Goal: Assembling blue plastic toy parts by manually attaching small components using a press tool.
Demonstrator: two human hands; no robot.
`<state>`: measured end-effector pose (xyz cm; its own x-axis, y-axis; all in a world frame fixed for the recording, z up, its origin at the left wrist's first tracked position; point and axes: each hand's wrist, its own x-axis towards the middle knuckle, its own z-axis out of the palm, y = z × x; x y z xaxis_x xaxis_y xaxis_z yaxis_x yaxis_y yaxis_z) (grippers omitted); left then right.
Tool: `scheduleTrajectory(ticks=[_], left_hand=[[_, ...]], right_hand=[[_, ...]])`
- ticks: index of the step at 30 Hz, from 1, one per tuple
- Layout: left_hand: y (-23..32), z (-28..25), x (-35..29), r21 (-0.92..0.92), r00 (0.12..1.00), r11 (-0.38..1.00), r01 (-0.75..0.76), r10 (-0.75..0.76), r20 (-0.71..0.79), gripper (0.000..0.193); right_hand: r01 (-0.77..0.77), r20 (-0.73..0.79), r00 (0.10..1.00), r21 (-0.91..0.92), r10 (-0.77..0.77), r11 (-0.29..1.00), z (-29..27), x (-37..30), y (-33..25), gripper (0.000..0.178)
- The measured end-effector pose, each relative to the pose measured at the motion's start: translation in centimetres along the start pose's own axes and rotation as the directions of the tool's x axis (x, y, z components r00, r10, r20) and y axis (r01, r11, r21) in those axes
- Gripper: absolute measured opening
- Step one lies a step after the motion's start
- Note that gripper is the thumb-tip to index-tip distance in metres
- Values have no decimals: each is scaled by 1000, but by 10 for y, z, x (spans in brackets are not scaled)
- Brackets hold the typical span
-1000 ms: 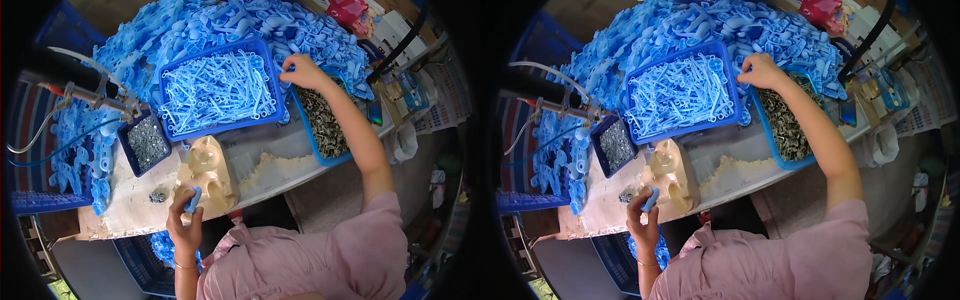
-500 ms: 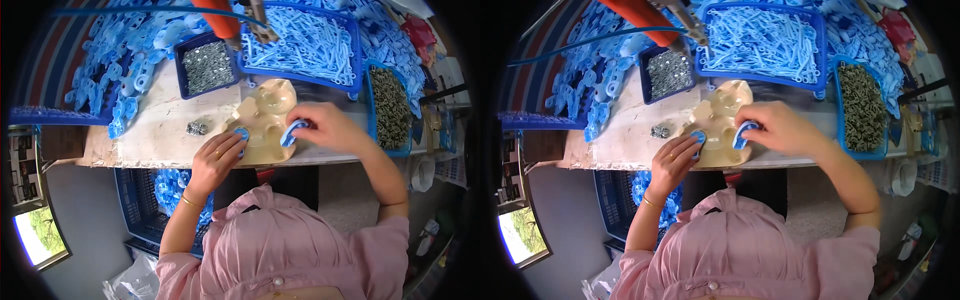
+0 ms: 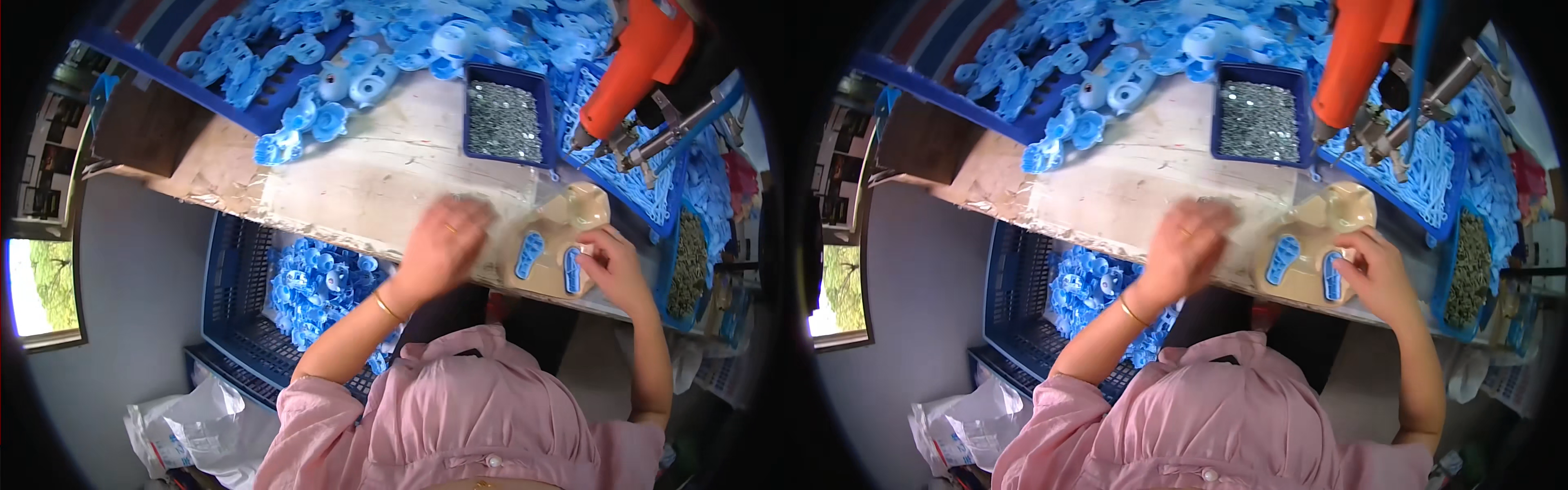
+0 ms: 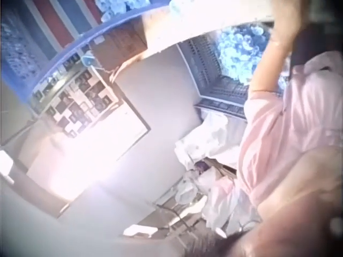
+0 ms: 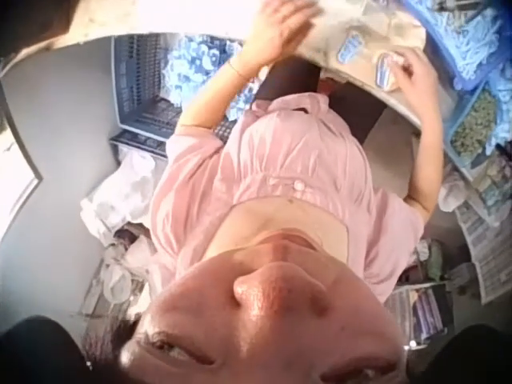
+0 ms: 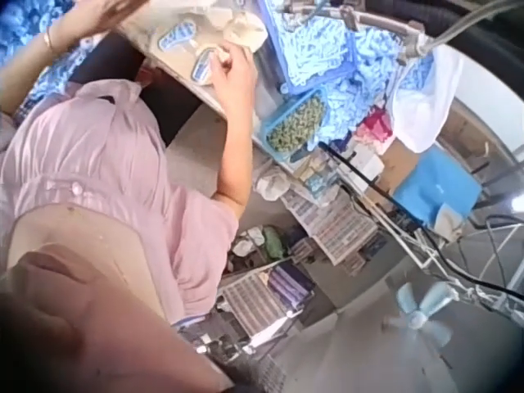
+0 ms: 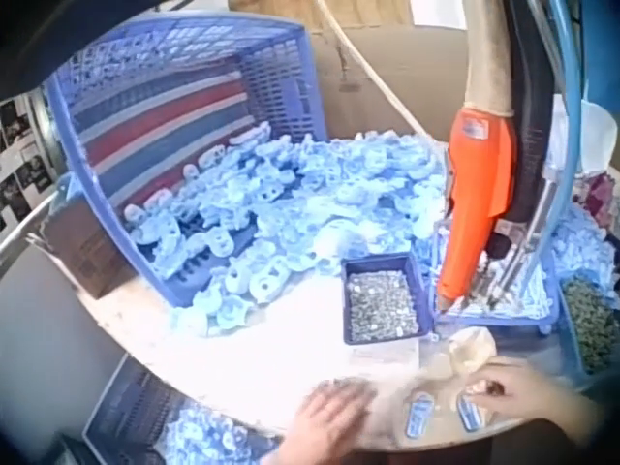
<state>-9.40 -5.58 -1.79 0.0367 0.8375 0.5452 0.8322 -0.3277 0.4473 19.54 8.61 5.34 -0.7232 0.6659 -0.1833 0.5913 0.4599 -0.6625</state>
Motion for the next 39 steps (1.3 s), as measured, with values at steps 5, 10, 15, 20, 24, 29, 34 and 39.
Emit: scheduleTrajectory(ticks=[5, 10, 15, 20, 24, 29, 34, 39], left_hand=[[-138, -91, -32, 628, 901, 650, 427, -248, -356, 49], [-192, -146, -61, 613, 826, 587, 528, -524, -210, 29], [-98, -121, -9, 501, 974, 844, 191, -99, -204, 24], [17, -55, 26, 98, 975, 970, -221, 218, 43, 41], [68, 13, 37, -7, 926, 935, -354, 352, 141, 46], [85, 55, 37, 77, 901, 929, -362, 328, 283, 43], [75, 38, 28, -47, 996, 996, -73, 75, 55, 55], [57, 43, 21, -128, 982, 983, 135, -116, 146, 71]], right_hand=[[-76, -146, 984, 165, 101, 983, 6, -10, -5, 16], [-89, -146, 982, 193, 118, 977, 19, -12, -19, 12], [-66, -245, 961, 257, 131, 964, 9, -28, -22, 12], [-36, -299, 948, 239, 109, 970, -13, -36, -42, 13], [-18, -299, 950, 237, 90, 971, -19, -40, -50, 14], [25, -289, 957, 160, 22, 987, -13, -48, -45, 12], [238, -315, 898, -240, -308, 941, 25, -41, -14, 25], [329, -220, 874, -387, -433, 861, 56, -24, 11, 34]])
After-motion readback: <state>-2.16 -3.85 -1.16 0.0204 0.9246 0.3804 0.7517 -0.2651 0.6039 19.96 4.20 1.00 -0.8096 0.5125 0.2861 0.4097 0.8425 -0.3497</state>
